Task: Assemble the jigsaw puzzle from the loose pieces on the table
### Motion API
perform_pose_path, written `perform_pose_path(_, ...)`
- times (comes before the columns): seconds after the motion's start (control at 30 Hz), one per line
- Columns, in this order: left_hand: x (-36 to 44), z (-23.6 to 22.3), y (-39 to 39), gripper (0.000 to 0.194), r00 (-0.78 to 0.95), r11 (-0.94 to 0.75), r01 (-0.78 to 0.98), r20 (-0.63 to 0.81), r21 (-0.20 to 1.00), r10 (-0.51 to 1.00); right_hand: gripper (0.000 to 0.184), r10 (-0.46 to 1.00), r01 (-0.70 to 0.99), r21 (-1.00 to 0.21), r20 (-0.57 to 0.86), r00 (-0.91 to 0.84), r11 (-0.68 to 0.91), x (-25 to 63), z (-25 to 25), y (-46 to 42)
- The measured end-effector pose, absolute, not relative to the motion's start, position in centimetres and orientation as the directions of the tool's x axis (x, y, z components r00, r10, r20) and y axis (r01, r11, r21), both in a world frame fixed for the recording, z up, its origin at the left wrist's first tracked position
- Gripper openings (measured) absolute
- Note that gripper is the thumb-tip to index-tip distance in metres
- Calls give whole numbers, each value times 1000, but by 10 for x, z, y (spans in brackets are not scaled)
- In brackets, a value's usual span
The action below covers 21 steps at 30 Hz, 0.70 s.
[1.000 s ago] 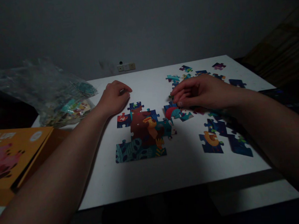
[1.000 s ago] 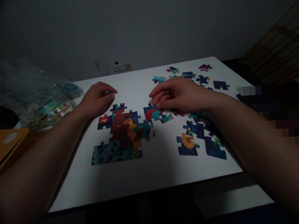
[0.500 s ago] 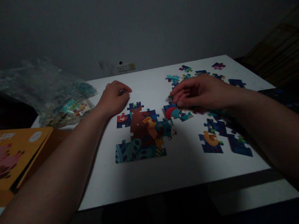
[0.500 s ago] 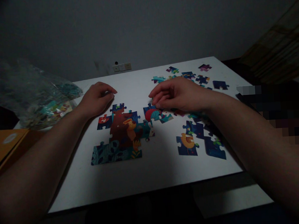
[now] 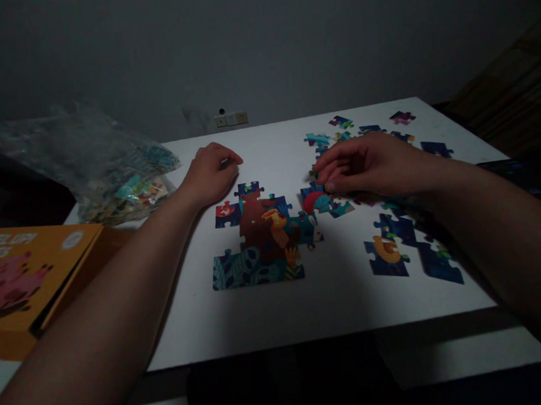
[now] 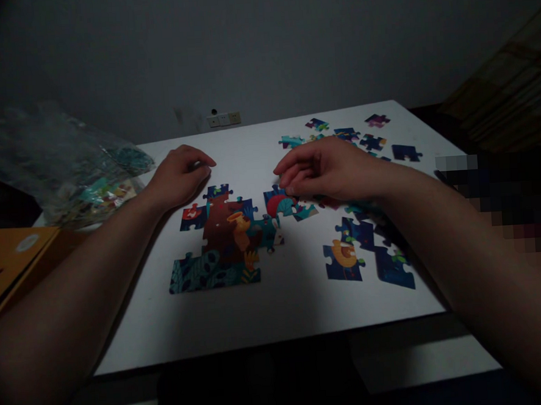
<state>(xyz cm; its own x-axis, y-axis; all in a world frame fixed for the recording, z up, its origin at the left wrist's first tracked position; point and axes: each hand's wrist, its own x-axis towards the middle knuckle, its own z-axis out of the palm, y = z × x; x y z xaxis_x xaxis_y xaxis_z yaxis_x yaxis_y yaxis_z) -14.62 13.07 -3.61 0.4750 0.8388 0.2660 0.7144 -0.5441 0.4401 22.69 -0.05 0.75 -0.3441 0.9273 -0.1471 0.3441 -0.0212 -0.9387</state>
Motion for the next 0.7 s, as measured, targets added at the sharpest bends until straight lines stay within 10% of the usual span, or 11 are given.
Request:
perform_pose_path(0.23,-138,-35,123,35,437,-492,760,227,425,871,60,919,421,-907,-163,-360,4,220,9,-7)
perform_pose_path(0.5,-129,-29,111,38,420,-466,789,201,401,885,26,856,641,-695,-73,-512,324,185,55,-1)
perform_pose_path(0.7,-126,-22,103,36,414,-449,808,175,383,893,35,826,432,-873,-65,-560,224,107,51,4)
